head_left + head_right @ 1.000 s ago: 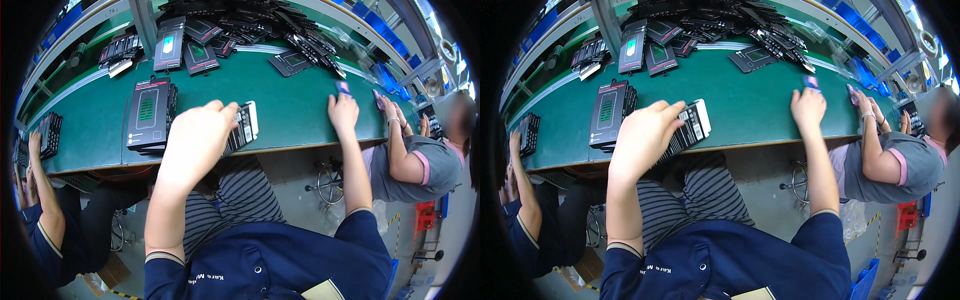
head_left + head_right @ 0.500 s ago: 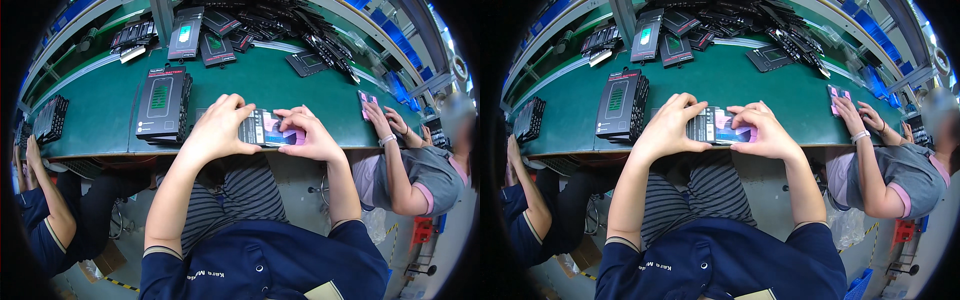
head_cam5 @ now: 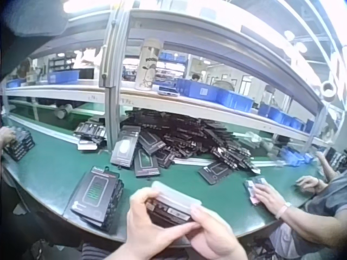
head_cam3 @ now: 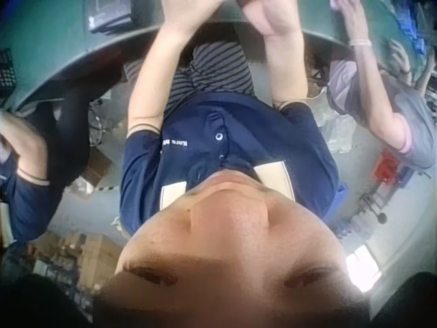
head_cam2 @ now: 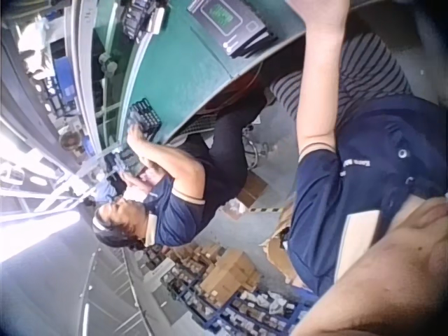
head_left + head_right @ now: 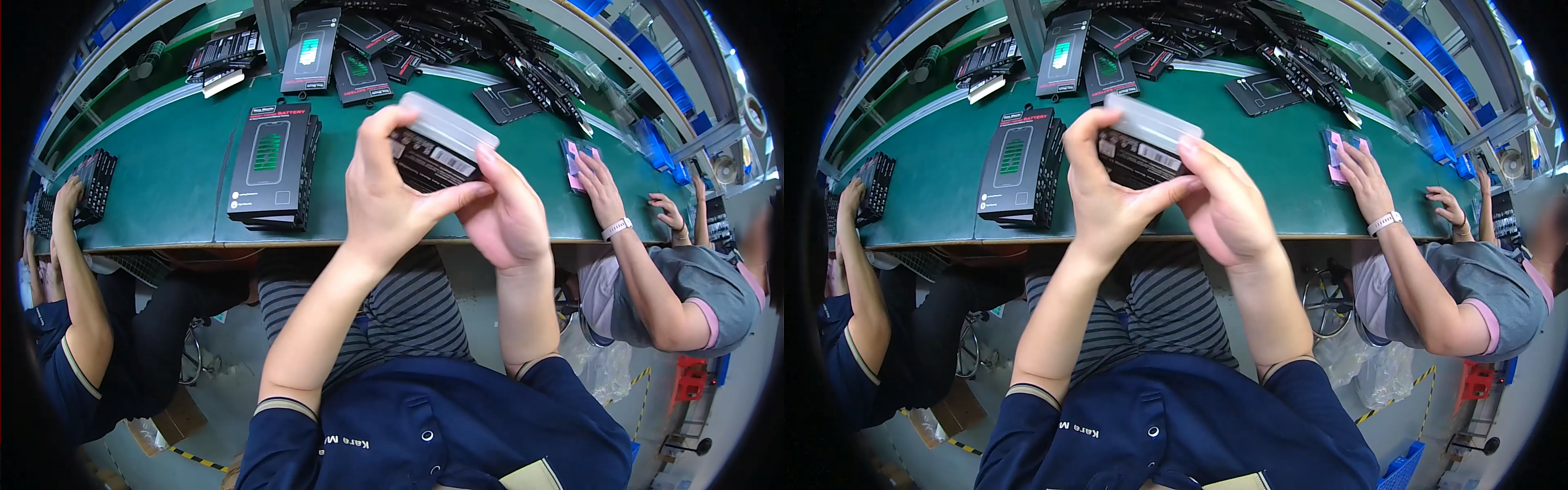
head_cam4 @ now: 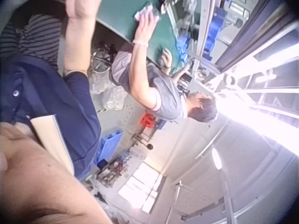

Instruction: The person sits at a green workbench in a factory setting and repeatedly picks up small black rectangular boxes. They open the boxes, insert a small pink item into the packaging, close the boxes, and place them into a large cardboard bin. The process is repetitive and involves handling items one at a time.

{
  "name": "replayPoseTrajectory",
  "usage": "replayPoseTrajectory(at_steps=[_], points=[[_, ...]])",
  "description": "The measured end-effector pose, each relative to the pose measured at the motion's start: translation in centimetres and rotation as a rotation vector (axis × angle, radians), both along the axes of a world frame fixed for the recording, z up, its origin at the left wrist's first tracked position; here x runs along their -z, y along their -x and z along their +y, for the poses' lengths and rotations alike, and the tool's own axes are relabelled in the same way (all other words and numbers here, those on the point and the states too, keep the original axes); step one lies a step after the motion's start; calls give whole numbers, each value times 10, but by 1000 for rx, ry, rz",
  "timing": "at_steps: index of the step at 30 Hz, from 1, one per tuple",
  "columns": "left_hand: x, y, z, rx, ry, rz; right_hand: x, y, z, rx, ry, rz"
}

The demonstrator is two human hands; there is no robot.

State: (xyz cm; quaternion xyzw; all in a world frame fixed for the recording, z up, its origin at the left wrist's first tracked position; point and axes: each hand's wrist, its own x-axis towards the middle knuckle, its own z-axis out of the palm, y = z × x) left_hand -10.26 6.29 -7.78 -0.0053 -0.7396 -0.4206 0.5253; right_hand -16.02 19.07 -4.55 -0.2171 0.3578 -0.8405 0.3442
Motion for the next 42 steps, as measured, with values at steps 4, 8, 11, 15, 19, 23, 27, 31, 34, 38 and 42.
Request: replayPoseTrajectory(at_steps=[4, 8, 11, 15, 19, 23, 27, 31, 34, 38, 42], points=[[-1, -1, 7, 348, -418, 62, 7, -13, -25, 446, 3, 368], [-12, -5, -7, 567, -627, 177, 40, -13, -45, 857, -15, 989], [-12, -10, -5, 491, -587, 137, 34, -10, -41, 647, 52, 716], [-12, -9, -14, 472, -603, 93, 22, -15, -40, 498, 112, 457], [-9, -6, -15, 475, -607, 154, 37, -10, -48, 584, 103, 633], [2, -7, -26, 350, -363, 106, 65, -4, -50, 587, 48, 819], [-17, -28, -33, 353, -794, -78, 55, -8, -37, 874, -40, 1258], [-27, -56, -38, 603, -829, -232, 50, -2, -19, 574, 32, 1940], [-39, -64, -58, 24, -234, -241, 53, 68, -20, 431, -288, 2006], [-44, -83, -90, -532, 187, -687, 72, 164, 12, 919, -1430, 1780], [-42, -69, -46, -594, 639, -532, 82, 158, 36, 642, -1286, 1628]])
